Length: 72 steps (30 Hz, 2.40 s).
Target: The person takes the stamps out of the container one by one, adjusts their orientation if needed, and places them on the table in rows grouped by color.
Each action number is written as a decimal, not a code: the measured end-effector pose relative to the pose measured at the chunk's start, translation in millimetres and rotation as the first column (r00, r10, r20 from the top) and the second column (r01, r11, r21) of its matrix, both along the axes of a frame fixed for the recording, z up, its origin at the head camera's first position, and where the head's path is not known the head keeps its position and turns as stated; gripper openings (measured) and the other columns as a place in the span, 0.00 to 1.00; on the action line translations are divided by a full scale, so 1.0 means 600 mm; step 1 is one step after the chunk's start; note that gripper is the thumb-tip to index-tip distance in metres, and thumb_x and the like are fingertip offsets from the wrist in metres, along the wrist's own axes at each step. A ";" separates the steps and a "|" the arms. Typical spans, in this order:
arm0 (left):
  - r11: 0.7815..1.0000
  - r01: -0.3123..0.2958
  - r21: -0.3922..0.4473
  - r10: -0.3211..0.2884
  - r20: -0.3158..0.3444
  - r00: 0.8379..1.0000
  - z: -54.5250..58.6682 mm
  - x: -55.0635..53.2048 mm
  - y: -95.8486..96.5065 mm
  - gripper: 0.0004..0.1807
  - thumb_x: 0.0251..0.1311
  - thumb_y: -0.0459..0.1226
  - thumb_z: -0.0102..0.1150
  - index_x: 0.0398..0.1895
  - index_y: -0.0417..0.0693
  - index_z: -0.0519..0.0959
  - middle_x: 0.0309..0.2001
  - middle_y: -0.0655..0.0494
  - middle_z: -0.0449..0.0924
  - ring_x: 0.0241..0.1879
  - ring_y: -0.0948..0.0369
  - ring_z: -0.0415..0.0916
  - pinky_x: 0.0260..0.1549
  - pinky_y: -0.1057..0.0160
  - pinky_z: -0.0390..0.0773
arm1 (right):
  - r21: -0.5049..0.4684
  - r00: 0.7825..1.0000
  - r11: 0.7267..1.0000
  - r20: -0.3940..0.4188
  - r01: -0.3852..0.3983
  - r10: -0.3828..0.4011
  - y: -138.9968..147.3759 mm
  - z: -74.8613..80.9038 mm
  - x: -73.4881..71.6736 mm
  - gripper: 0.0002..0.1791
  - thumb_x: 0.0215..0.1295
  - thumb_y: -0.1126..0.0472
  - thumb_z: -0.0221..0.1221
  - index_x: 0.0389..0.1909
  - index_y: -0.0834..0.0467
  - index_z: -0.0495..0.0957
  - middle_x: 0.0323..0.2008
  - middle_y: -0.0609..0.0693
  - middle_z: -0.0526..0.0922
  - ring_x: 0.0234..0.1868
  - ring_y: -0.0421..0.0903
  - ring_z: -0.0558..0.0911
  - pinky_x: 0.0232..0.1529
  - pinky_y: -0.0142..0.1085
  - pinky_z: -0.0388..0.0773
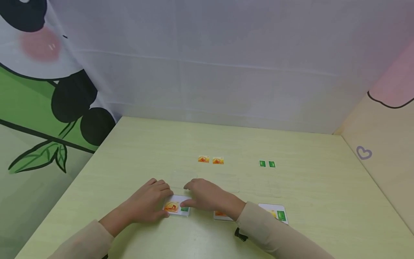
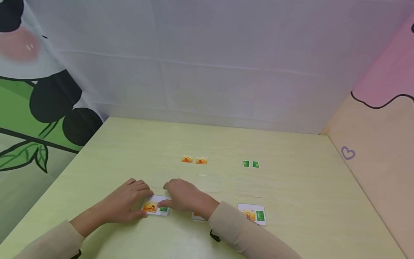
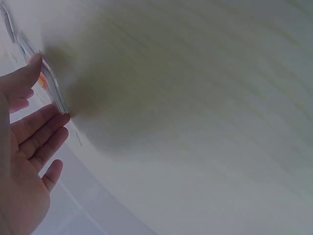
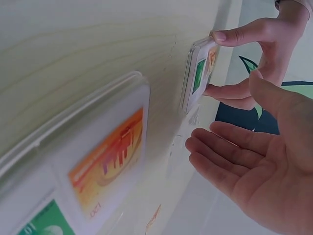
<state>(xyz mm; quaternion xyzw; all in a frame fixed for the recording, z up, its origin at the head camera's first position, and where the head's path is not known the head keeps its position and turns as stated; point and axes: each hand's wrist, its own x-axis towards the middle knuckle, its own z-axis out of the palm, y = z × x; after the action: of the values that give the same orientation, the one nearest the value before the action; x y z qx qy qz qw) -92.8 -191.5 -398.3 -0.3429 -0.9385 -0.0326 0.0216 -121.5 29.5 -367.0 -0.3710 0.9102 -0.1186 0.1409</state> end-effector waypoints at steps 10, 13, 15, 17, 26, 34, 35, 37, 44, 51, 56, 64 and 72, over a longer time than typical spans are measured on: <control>1.000 0.020 0.010 -0.020 -0.022 1.000 0.005 -0.001 -0.001 0.26 0.43 0.53 0.71 0.42 0.49 0.81 0.40 0.61 0.80 0.44 0.62 0.73 0.44 0.59 0.67 | 0.004 1.000 1.000 0.022 -0.005 0.004 -0.011 0.003 -0.001 0.27 0.60 0.43 0.62 0.53 0.58 0.80 0.50 0.49 0.85 0.52 0.41 0.82 0.52 0.30 0.76; 1.000 0.024 0.012 -0.024 -0.018 1.000 0.006 -0.001 -0.001 0.26 0.43 0.53 0.71 0.42 0.48 0.81 0.40 0.61 0.80 0.43 0.62 0.72 0.44 0.60 0.67 | 0.006 0.999 1.000 0.037 -0.005 0.005 -0.014 0.003 -0.003 0.27 0.61 0.43 0.62 0.53 0.58 0.80 0.50 0.49 0.85 0.50 0.40 0.82 0.51 0.30 0.76; 1.000 0.027 0.011 -0.027 -0.014 1.000 0.007 -0.002 -0.002 0.26 0.43 0.53 0.71 0.42 0.48 0.81 0.40 0.61 0.80 0.43 0.62 0.72 0.43 0.60 0.67 | 0.006 0.999 1.000 0.048 -0.003 0.003 -0.015 0.001 -0.005 0.27 0.61 0.43 0.61 0.53 0.58 0.80 0.50 0.48 0.85 0.49 0.39 0.82 0.50 0.30 0.77; 0.999 0.033 0.010 -0.033 -0.015 0.999 0.007 -0.002 -0.002 0.26 0.43 0.53 0.71 0.42 0.48 0.81 0.39 0.61 0.80 0.42 0.62 0.72 0.43 0.60 0.67 | 0.003 0.998 1.000 0.056 0.001 -0.001 -0.017 0.000 -0.006 0.27 0.61 0.43 0.61 0.53 0.58 0.80 0.50 0.48 0.85 0.48 0.39 0.82 0.49 0.29 0.77; 1.000 0.014 -0.002 -0.014 0.004 1.000 0.003 -0.003 -0.001 0.26 0.43 0.55 0.71 0.43 0.50 0.81 0.39 0.62 0.80 0.42 0.63 0.72 0.43 0.60 0.67 | -0.049 0.994 0.998 0.103 0.042 -0.037 -0.022 -0.007 -0.012 0.24 0.61 0.45 0.62 0.50 0.57 0.81 0.44 0.46 0.86 0.35 0.36 0.76 0.40 0.26 0.74; 1.000 0.021 0.010 -0.021 0.004 1.000 0.005 -0.002 -0.002 0.26 0.43 0.54 0.71 0.42 0.49 0.80 0.39 0.62 0.79 0.42 0.62 0.71 0.42 0.61 0.66 | -0.080 0.991 0.996 0.127 0.041 -0.031 -0.029 -0.008 -0.014 0.23 0.61 0.46 0.63 0.49 0.58 0.82 0.37 0.46 0.86 0.29 0.34 0.73 0.35 0.24 0.72; 1.000 0.021 0.012 -0.021 0.001 1.000 0.005 -0.002 -0.002 0.26 0.43 0.54 0.71 0.42 0.49 0.80 0.39 0.62 0.79 0.42 0.63 0.71 0.42 0.61 0.66 | -0.081 0.991 0.996 0.131 0.041 -0.030 -0.030 -0.007 -0.014 0.23 0.61 0.46 0.63 0.49 0.58 0.82 0.36 0.45 0.86 0.29 0.34 0.73 0.34 0.23 0.71; 0.999 0.027 0.017 -0.027 -0.006 1.000 0.005 -0.002 -0.003 0.26 0.43 0.54 0.71 0.42 0.49 0.80 0.38 0.62 0.79 0.42 0.63 0.71 0.42 0.61 0.66 | -0.077 0.990 0.996 0.135 0.041 -0.030 -0.032 -0.006 -0.014 0.23 0.61 0.46 0.63 0.49 0.58 0.82 0.35 0.45 0.86 0.29 0.34 0.72 0.34 0.23 0.71; 0.998 0.051 0.033 -0.050 -0.022 0.999 0.008 -0.001 -0.005 0.25 0.43 0.52 0.71 0.41 0.48 0.80 0.38 0.62 0.79 0.41 0.63 0.71 0.41 0.61 0.66 | -0.056 0.987 0.997 0.153 0.051 -0.041 -0.040 -0.005 -0.010 0.20 0.61 0.47 0.63 0.46 0.57 0.83 0.32 0.43 0.84 0.29 0.34 0.72 0.31 0.23 0.69; 0.998 0.055 0.041 -0.054 -0.038 0.998 0.009 0.000 -0.006 0.24 0.42 0.51 0.72 0.40 0.49 0.80 0.36 0.63 0.78 0.39 0.64 0.70 0.40 0.62 0.65 | -0.058 0.992 0.998 0.122 0.024 -0.016 -0.046 -0.007 -0.007 0.15 0.60 0.48 0.64 0.32 0.57 0.85 0.18 0.40 0.70 0.22 0.34 0.64 0.25 0.23 0.61; 0.995 0.064 0.072 -0.060 -0.047 0.997 0.008 0.002 -0.007 0.23 0.41 0.50 0.72 0.39 0.49 0.80 0.35 0.64 0.78 0.39 0.65 0.70 0.39 0.63 0.66 | -0.039 0.995 0.999 0.099 0.036 -0.032 -0.054 -0.004 -0.003 0.16 0.60 0.48 0.64 0.24 0.57 0.82 0.16 0.41 0.63 0.22 0.35 0.61 0.24 0.24 0.58; 0.994 0.071 0.079 -0.066 -0.060 0.996 0.006 0.003 -0.006 0.22 0.41 0.49 0.72 0.38 0.49 0.80 0.35 0.63 0.78 0.39 0.64 0.71 0.38 0.63 0.66 | -0.043 0.993 0.997 0.098 0.069 -0.065 -0.061 -0.007 0.000 0.18 0.58 0.47 0.65 0.21 0.58 0.79 0.15 0.41 0.62 0.21 0.36 0.61 0.22 0.25 0.56; 0.993 0.087 0.081 -0.080 -0.086 0.993 0.006 0.006 -0.008 0.21 0.40 0.48 0.72 0.38 0.50 0.80 0.34 0.64 0.77 0.38 0.65 0.70 0.37 0.64 0.65 | 0.018 0.993 0.995 0.052 0.103 -0.104 -0.070 -0.004 0.007 0.20 0.55 0.48 0.68 0.19 0.57 0.73 0.17 0.42 0.64 0.22 0.37 0.62 0.23 0.26 0.57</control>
<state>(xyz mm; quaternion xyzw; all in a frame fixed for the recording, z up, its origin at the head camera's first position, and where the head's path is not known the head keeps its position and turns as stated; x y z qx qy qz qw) -89.4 -196.2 -394.5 -0.3819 -0.9194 -0.0592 0.0734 -117.4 -12.8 -369.4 -0.3190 0.9250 -0.1286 0.1612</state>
